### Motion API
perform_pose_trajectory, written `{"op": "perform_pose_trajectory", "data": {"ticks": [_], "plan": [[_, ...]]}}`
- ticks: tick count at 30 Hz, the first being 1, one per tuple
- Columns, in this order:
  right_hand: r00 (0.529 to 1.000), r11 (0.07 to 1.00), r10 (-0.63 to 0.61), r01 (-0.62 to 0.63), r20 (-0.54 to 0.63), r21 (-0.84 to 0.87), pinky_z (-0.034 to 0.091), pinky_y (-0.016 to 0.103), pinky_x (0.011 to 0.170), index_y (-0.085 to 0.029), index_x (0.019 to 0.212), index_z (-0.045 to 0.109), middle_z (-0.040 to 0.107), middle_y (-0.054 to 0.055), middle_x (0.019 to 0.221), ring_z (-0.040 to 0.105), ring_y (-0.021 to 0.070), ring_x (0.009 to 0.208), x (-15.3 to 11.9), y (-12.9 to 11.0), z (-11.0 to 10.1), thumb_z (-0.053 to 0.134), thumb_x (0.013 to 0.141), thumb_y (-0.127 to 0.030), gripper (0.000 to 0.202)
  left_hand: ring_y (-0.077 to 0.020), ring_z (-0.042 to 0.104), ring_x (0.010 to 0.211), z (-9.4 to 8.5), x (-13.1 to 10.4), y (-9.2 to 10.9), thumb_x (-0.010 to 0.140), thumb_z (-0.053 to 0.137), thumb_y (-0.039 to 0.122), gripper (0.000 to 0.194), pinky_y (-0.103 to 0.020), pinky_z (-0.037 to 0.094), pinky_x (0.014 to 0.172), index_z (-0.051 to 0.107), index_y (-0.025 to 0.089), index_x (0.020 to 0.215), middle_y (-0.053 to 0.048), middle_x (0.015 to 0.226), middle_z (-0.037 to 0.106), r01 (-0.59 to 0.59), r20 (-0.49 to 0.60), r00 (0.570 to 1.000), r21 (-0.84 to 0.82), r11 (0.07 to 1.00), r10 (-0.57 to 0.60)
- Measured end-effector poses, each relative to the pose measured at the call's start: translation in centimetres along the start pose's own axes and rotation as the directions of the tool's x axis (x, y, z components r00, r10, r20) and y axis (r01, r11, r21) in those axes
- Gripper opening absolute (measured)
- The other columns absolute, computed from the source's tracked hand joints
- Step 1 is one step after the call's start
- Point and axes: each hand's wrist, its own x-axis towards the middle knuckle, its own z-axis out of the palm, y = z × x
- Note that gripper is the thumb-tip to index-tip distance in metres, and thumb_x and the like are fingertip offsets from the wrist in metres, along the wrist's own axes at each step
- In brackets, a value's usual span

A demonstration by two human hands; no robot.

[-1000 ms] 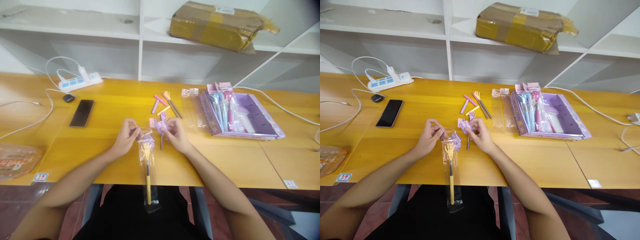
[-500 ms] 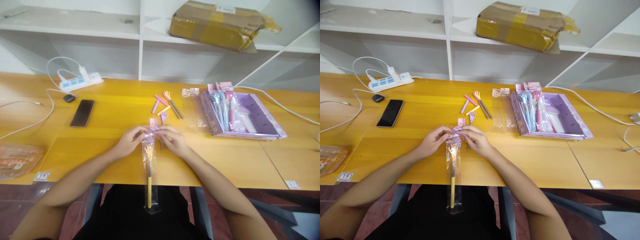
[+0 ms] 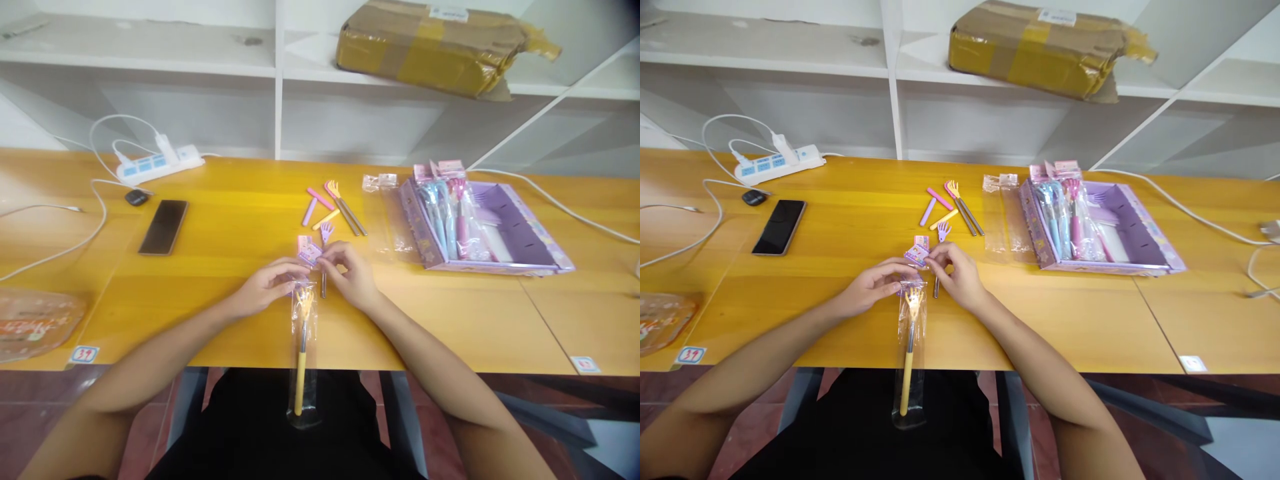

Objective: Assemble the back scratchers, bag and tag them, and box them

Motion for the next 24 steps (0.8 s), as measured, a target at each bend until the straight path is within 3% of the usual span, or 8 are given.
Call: {"op": "perform_pose_trajectory", "data": {"ticks": [5,11,15,24], "plan": [[0.996,0.995,-0.063,0.058,-0.067,-0.081,0.056,0.032,0.068,-0.025,0.112,0.063,0.066,0.000,0.082,0.064,0.0156,0.069,-0.01,0.29,0.05,0.069,0.103,-0.040,0.018,-0.0283,0.060,0.137,-0.18,-0.03,-0.54,0.104,0.066,0.034,0.034,-0.050,0.048,0.119,0.072,0.026,0.136,-0.013,0.147,0.061,-0.031,0.010,0.999,0.005,1.000,0.031],[0.991,0.986,-0.125,0.118,-0.052,-0.120,0.057,0.031,0.065,-0.026,0.114,0.065,0.068,0.001,0.085,0.065,0.0156,0.068,0.09,0.21,-0.14,0.068,0.104,-0.035,0.013,-0.0284,0.063,0.133,-0.24,0.04,-0.51,0.103,0.067,0.034,0.035,-0.051,0.050,0.117,0.071,0.027,0.137,-0.013,0.144,0.063,-0.032,0.015,0.999,0.022,0.999,0.032],[0.987,0.973,-0.161,0.158,-0.005,-0.170,0.058,0.032,0.068,-0.026,0.124,0.065,0.067,0.000,0.084,0.064,0.0161,0.069,0.34,-0.05,-0.48,0.064,0.106,-0.031,0.018,-0.0279,0.063,0.132,-0.24,0.10,-0.46,0.102,0.069,0.033,0.035,-0.050,0.050,0.116,0.071,0.026,0.137,-0.013,0.142,0.064,-0.032,0.009,0.999,0.008,0.999,0.032],[0.970,0.945,-0.218,0.237,0.106,-0.226,0.055,0.031,0.065,-0.025,0.124,0.065,0.066,0.002,0.091,0.061,0.0143,0.067,0.71,-0.66,-0.84,0.063,0.106,-0.024,0.019,-0.0272,0.065,0.130,-0.26,0.03,-0.46,0.102,0.068,0.032,0.035,-0.050,0.050,0.116,0.072,0.027,0.136,-0.011,0.140,0.064,-0.018,0.000,1.000,0.008,1.000,0.018]]}}
